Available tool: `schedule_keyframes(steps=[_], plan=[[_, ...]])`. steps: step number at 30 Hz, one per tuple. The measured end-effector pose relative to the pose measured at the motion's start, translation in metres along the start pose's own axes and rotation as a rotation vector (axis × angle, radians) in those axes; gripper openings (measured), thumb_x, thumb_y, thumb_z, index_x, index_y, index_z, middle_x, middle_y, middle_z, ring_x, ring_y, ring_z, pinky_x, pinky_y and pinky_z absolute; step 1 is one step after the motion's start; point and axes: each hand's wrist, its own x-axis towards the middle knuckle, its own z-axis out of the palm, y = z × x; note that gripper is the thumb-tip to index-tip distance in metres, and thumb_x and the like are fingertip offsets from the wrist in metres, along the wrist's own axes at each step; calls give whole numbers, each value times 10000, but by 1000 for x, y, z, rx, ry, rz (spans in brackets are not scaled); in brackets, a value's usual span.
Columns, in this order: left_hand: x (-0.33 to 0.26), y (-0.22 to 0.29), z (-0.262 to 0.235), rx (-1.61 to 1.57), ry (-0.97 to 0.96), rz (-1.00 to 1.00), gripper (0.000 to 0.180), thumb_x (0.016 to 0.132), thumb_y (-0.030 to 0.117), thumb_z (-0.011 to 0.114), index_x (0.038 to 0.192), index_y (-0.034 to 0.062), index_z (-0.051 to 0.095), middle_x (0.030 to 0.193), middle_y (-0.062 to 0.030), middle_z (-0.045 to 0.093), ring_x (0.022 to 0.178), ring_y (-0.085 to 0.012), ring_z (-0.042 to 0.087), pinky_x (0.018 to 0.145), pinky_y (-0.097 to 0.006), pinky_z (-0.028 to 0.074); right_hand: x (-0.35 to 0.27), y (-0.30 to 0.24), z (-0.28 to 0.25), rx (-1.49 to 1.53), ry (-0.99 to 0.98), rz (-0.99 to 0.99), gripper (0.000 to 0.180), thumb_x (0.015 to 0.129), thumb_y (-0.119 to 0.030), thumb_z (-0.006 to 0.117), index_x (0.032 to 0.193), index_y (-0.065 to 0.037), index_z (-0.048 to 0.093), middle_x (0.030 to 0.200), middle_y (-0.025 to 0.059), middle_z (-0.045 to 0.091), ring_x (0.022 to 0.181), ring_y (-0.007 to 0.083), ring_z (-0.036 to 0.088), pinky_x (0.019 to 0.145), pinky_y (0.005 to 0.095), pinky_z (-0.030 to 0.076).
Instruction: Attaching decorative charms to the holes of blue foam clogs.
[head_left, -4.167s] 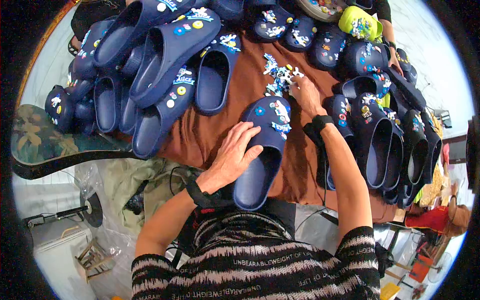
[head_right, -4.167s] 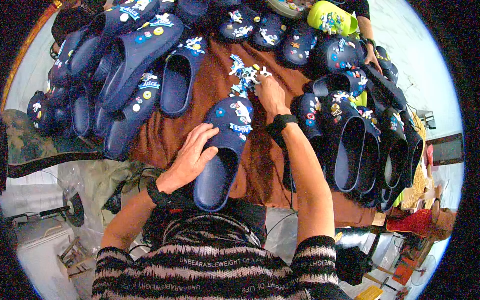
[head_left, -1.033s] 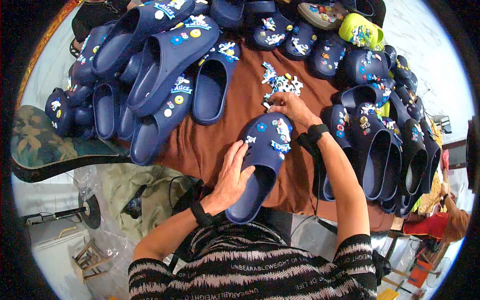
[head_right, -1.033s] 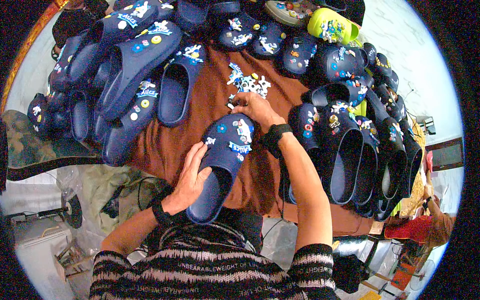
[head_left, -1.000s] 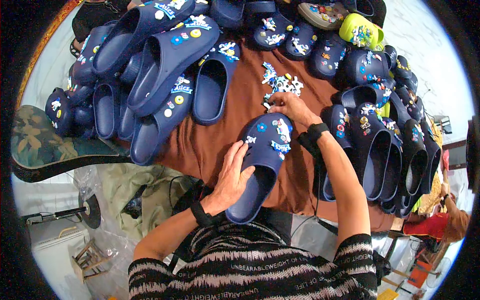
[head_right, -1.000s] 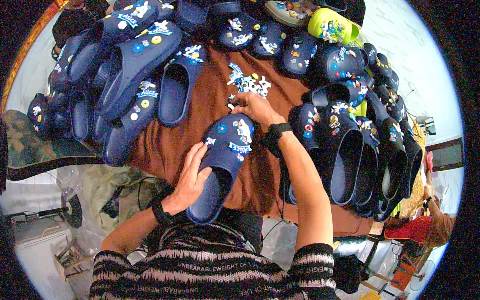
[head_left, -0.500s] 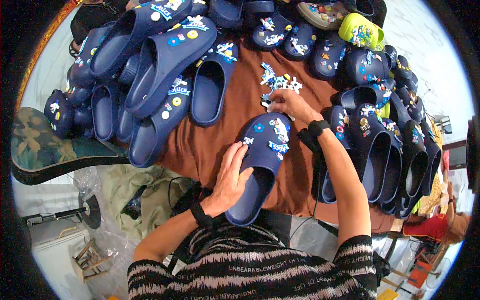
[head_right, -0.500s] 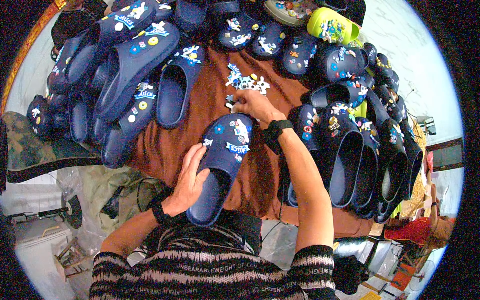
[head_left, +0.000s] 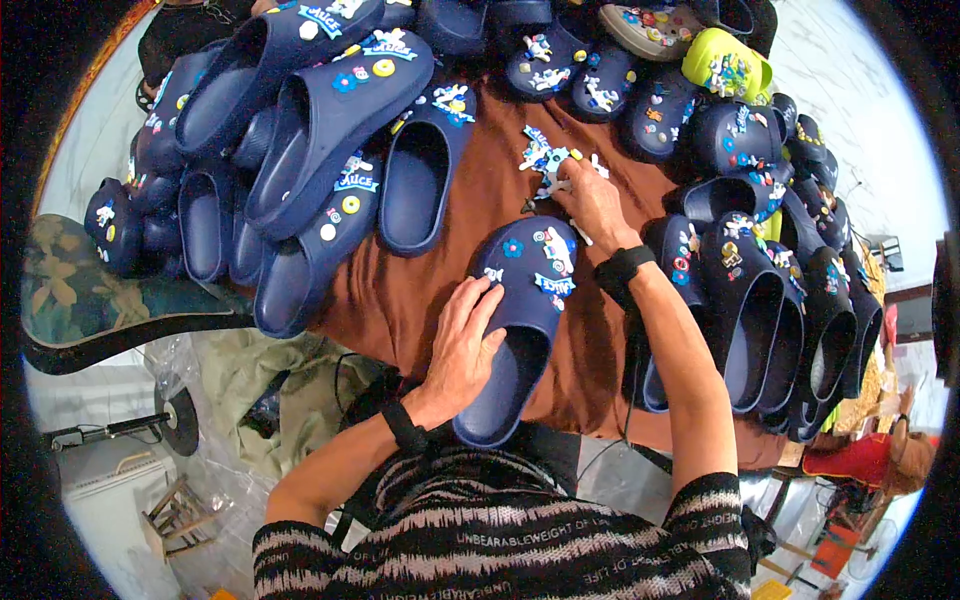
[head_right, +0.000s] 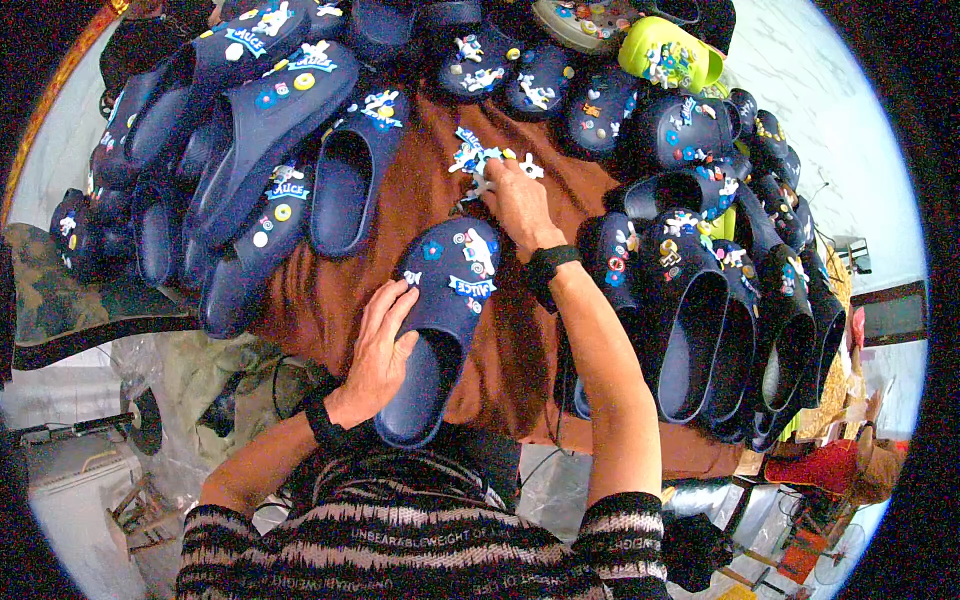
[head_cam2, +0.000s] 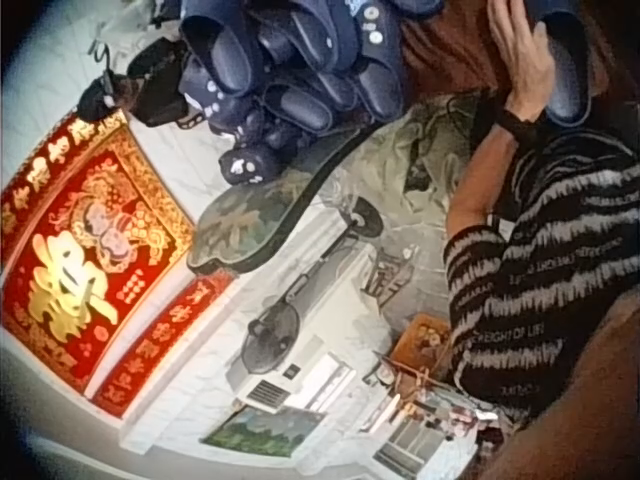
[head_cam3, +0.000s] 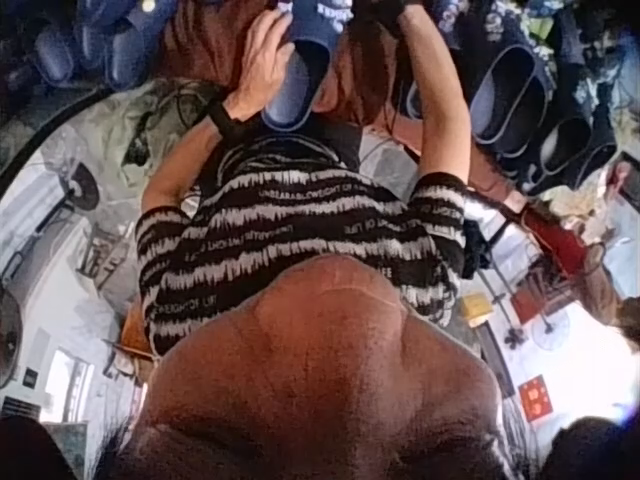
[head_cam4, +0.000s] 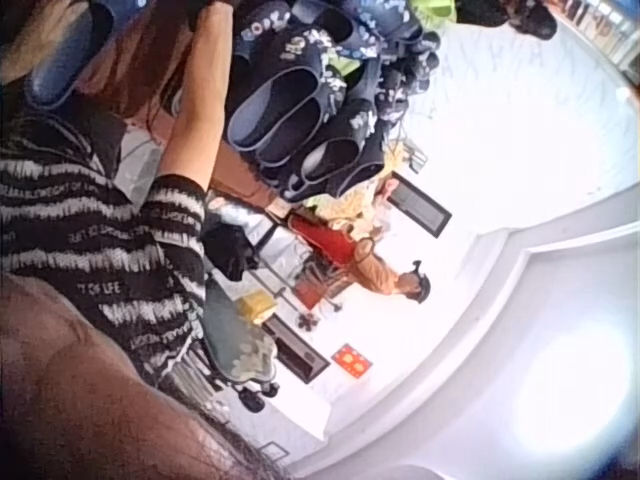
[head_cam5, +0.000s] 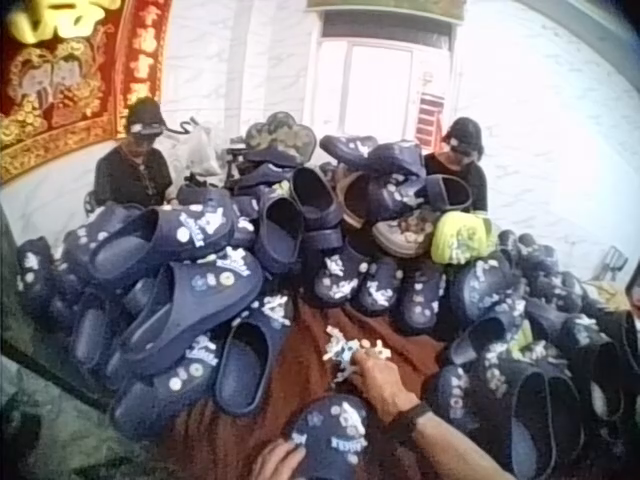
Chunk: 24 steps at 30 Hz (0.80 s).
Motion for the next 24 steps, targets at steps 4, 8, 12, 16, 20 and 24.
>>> schedule_keyframes(steps=[4, 8, 12, 16, 20, 24], plan=[[1, -3, 0, 4, 18, 43, 493, 964, 159, 568, 1414, 0, 446, 1439, -215, 418, 1363, -423, 372, 1139, -505, 300, 4, -9, 2, -18, -55, -111, 231, 823, -56, 663, 1041, -83, 593, 1038, 155, 591, 991, 395, 608, 818, 474, 494], [1, -3, 0, -13, 24, 50, 491, 971, 180, 564, 1412, -3, 449, 1435, -212, 425, 1365, -416, 376, 1140, -500, 303, 7, -6, 4, 75, -153, -219, 228, 815, 23, 614, 1008, -98, 612, 1034, 119, 573, 982, 377, 601, 809, 464, 492], [1, -1, -1, -16, 23, 45, 485, 981, 201, 553, 1408, -4, 455, 1434, -212, 429, 1368, -414, 375, 1139, -497, 305, 14, -7, 11, 56, -17, -144, 249, 821, -3, 609, 1049, -102, 629, 1044, 150, 579, 945, 397, 621, 792, 488, 504], [1, -3, 1, -15, 27, 46, 484, 987, 215, 546, 1407, -6, 455, 1431, -212, 432, 1367, -413, 376, 1139, -496, 304, 19, -16, 6, -33, 11, 13, 291, 831, -64, 640, 1118, -110, 658, 1021, 200, 642, 899, 425, 655, 785, 506, 532], [1, -4, 1, -11, 24, 39, 487, 989, 228, 547, 1407, -5, 456, 1431, -210, 434, 1367, -412, 377, 1138, -495, 305, 24, -18, 5, 197, -322, -182, 222, 813, -81, 666, 1034, -62, 673, 947, 198, 680, 929, 375, 665, 807, 459, 522], [1, -5, 2, -18, 17, 36, 490, 1000, 255, 536, 1407, -4, 456, 1432, -210, 434, 1363, -411, 380, 1138, -495, 305, 33, -19, 8, -52, -452, -190, 277, 788, -95, 687, 1065, -81, 702, 918, 227, 698, 887, 392, 680, 781, 473, 543]])
